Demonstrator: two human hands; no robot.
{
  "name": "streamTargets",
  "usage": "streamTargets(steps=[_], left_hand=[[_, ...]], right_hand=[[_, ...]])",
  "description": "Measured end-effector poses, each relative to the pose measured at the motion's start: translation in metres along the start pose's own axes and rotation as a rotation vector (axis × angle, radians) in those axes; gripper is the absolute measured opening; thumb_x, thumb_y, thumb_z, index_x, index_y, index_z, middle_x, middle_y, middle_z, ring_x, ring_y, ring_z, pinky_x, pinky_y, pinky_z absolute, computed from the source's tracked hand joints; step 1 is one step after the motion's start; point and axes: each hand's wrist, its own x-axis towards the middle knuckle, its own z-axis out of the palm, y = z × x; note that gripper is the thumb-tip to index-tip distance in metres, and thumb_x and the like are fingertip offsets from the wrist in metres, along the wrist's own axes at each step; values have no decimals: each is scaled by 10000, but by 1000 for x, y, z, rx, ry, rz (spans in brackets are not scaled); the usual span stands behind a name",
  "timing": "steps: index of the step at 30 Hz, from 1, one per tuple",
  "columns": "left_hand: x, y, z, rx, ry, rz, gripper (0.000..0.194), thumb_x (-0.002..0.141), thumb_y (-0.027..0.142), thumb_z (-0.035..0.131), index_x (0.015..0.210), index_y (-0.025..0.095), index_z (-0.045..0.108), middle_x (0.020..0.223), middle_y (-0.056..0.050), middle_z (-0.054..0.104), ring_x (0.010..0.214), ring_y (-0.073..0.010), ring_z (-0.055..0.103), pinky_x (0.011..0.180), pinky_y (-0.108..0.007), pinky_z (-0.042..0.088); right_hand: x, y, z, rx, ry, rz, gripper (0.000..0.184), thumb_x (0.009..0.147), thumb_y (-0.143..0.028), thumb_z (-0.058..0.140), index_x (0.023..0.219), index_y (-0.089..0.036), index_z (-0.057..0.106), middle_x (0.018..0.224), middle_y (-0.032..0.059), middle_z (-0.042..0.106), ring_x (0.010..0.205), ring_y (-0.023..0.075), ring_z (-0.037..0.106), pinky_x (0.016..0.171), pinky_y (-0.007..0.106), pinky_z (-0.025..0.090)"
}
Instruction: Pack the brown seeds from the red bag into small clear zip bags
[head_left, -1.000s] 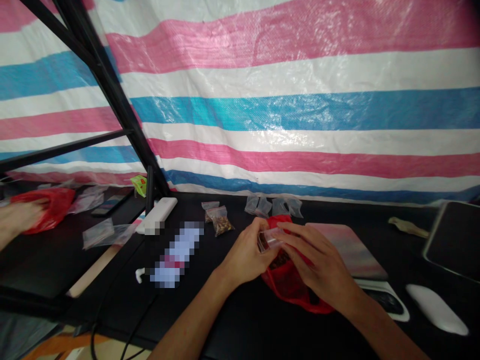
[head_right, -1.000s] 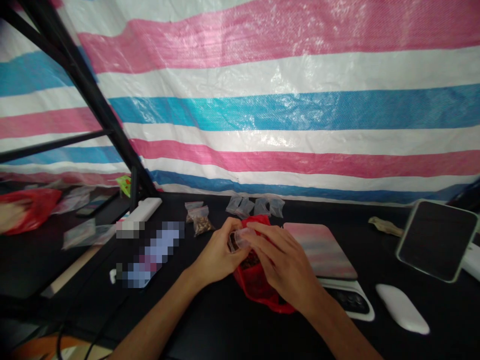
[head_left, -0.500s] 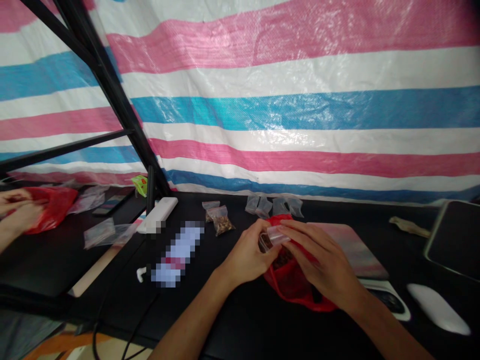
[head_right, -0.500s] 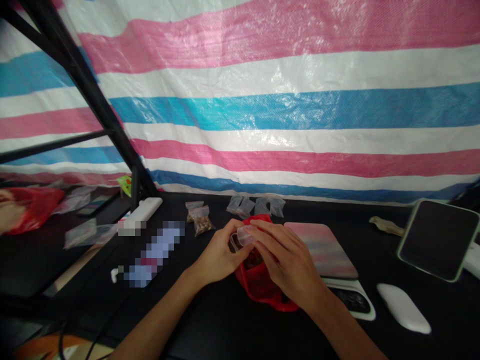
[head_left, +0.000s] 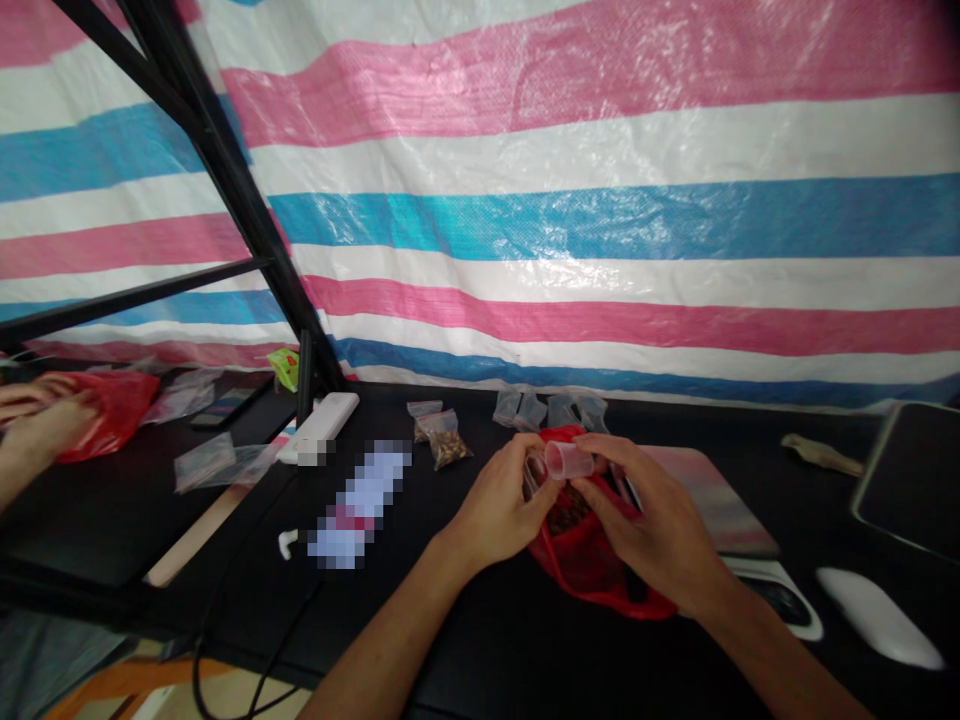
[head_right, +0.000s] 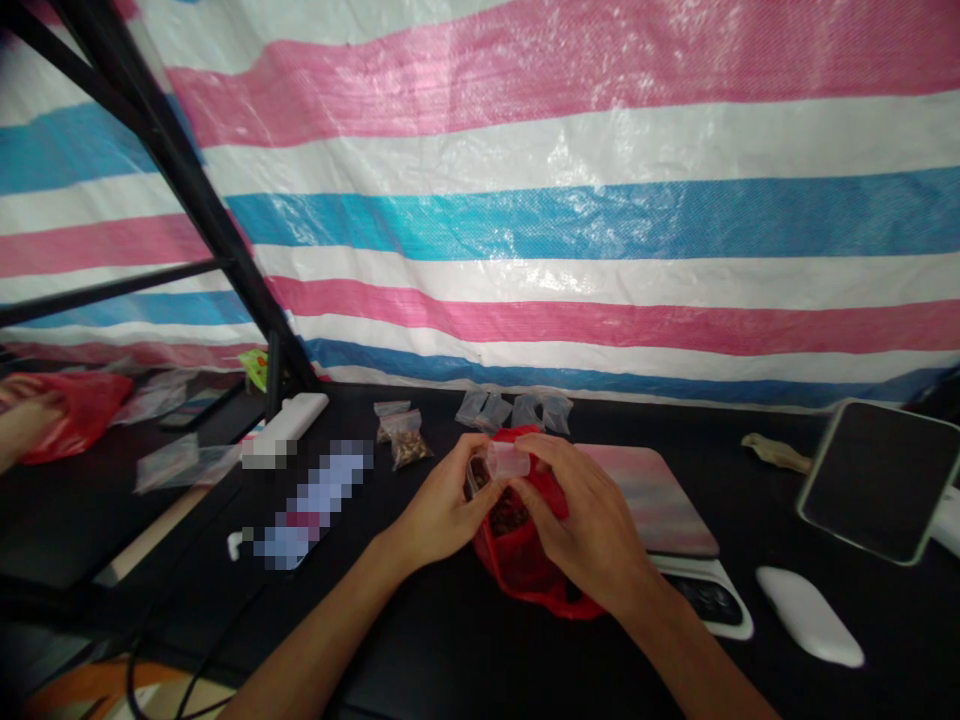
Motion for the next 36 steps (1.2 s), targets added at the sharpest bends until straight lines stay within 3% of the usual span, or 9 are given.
streamTargets(steps=[4, 7, 10, 14, 17, 21, 24, 29, 36], left_hand=[[0, -3, -7, 120, 135, -136, 238, 984, 401, 577, 1135, 232, 504, 904, -21, 641, 771, -196, 622, 684, -288, 411], [-3, -3, -15, 187, 16, -234, 397, 880, 501, 705, 1071, 234, 482, 812, 7, 621, 652, -188, 588, 594, -281, 335], [-7, -3, -20, 152, -136, -265, 434, 803, 400, 781, 1054, 233, 470, 809, 13, 637, 633, -177, 581, 559, -270, 310], [-7, -6, -15, 3, -109, -287, 235, 864, 204, 633, 1015, 226, 455, 800, 17, 609, 687, -155, 573, 573, -248, 328], [-3, -9, -8, -100, -7, -359, 245, 830, 129, 616, 951, 230, 428, 746, 51, 534, 643, -119, 503, 567, -226, 329], [1, -13, -1, -271, 32, -514, 243, 819, 110, 580, 923, 241, 403, 675, 83, 486, 526, -94, 453, 499, -208, 308], [2, -19, 1, -281, 57, -528, 217, 822, 124, 576, 916, 239, 418, 645, 90, 473, 490, -89, 432, 489, -205, 297], [2, -27, 2, -108, 199, -376, 226, 793, 85, 599, 864, 231, 442, 700, 62, 515, 616, -108, 482, 565, -215, 324], [7, -18, 2, -235, 174, -497, 232, 788, 54, 580, 823, 227, 431, 659, 78, 457, 583, -98, 433, 546, -206, 318]], right_hand=[[4, 3, -13, 24, -122, 33, 268, 970, -275, 606, 1237, -259, 590, 1185, 96, 721, 1028, 258, 691, 896, 413, 554], [5, 7, -19, -24, -325, 26, 306, 903, -182, 627, 1198, -266, 633, 1140, 68, 746, 1034, 266, 698, 910, 428, 538], [3, 9, -16, -78, -422, 3, 348, 843, -133, 648, 1152, -288, 681, 1155, 43, 764, 1066, 277, 705, 976, 467, 506], [0, 4, -7, -84, -437, -17, 295, 840, -156, 680, 1106, -282, 704, 1112, 44, 776, 1029, 267, 709, 930, 436, 510], [-1, 2, -1, -138, -441, 15, 115, 858, -253, 730, 965, -262, 690, 910, 36, 762, 837, 247, 693, 764, 379, 503], [-1, 2, 4, -178, -450, 39, 121, 904, -362, 723, 946, -269, 659, 837, 17, 748, 768, 238, 683, 670, 342, 469], [-2, 2, 8, -180, -439, 67, 165, 948, -344, 678, 1094, -268, 666, 898, 30, 763, 817, 244, 707, 700, 351, 496], [-5, 2, 16, -206, -379, 43, 225, 944, -259, 659, 1169, -260, 665, 1112, 70, 729, 966, 261, 693, 820, 397, 532], [-6, 0, 21, -204, -357, 85, 172, 933, -269, 680, 1103, -238, 675, 1069, 74, 736, 959, 274, 687, 836, 427, 519]])
